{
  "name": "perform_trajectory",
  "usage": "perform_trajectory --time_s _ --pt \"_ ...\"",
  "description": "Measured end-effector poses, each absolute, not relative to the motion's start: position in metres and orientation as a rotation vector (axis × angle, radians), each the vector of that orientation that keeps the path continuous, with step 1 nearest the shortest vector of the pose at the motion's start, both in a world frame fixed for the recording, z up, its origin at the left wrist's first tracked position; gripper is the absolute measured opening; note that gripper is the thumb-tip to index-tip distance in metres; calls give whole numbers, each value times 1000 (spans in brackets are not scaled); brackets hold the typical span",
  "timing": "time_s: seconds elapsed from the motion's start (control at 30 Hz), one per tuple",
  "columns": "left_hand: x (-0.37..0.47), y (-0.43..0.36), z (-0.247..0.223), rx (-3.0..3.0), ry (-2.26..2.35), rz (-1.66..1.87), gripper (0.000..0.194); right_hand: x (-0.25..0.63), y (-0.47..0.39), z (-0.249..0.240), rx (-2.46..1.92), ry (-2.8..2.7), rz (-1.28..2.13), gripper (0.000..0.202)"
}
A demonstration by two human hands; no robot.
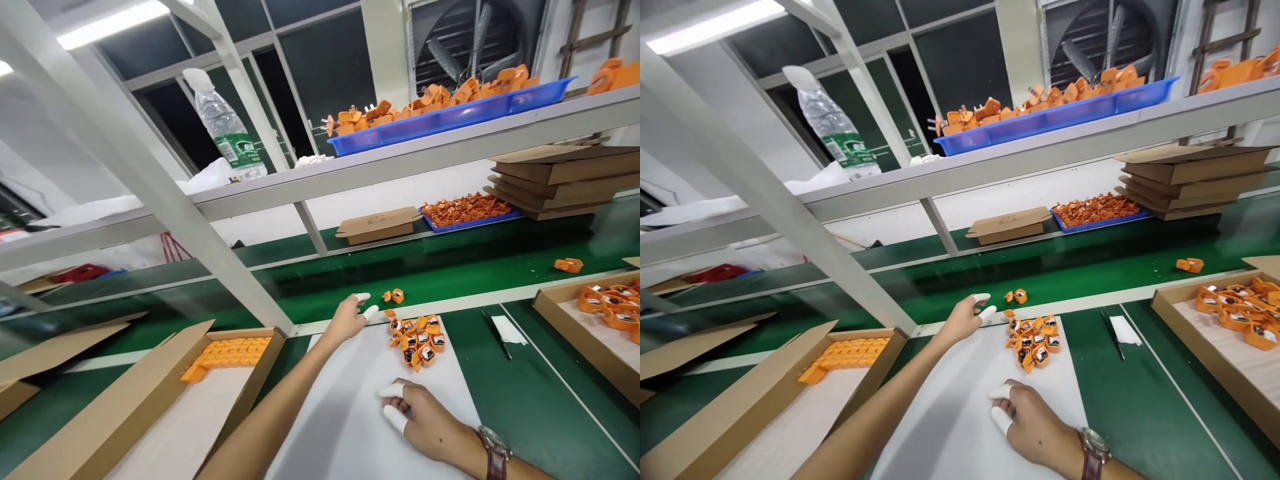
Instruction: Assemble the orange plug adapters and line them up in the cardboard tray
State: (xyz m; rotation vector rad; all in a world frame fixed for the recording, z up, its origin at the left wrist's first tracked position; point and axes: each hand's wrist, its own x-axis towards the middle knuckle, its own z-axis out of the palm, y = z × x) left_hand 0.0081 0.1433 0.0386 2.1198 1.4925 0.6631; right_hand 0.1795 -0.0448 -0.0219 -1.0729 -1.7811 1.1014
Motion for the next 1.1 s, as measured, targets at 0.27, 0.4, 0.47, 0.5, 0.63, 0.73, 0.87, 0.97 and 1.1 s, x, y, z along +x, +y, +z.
perform_trajectory --time_s 0.27,0.4,0.47,0.5,0.63,0.73,0.87,0.97,1.1 --pt "81 200 10 1948 1584 540 36 179 -41 -35 -1044 -1776 1069 22" --pt "74 199 17 1913 1568 586 20 180 -42 -30 -1063 -1776 1068 16" --pt "64 186 26 1903 1521 685 26 181 -43 -26 -1072 -1774 1067 15" --pt "58 176 31 1895 1486 737 30 181 -43 -24 -1070 -1768 1068 15" --pt "30 113 50 1854 1312 859 39 183 -43 -19 -1070 -1677 1148 16" --pt "6 60 58 1894 1138 879 39 183 -42 -18 -1076 -1521 1259 33" --pt "-18 11 54 2109 958 817 38 182 -41 -12 -948 -1297 1402 53" --pt "-27 -4 40 2144 872 769 43 178 -40 -2 -892 -1260 1515 55" --pt "-23 -10 19 1669 890 914 59 174 -40 4 -911 -1201 1559 50"
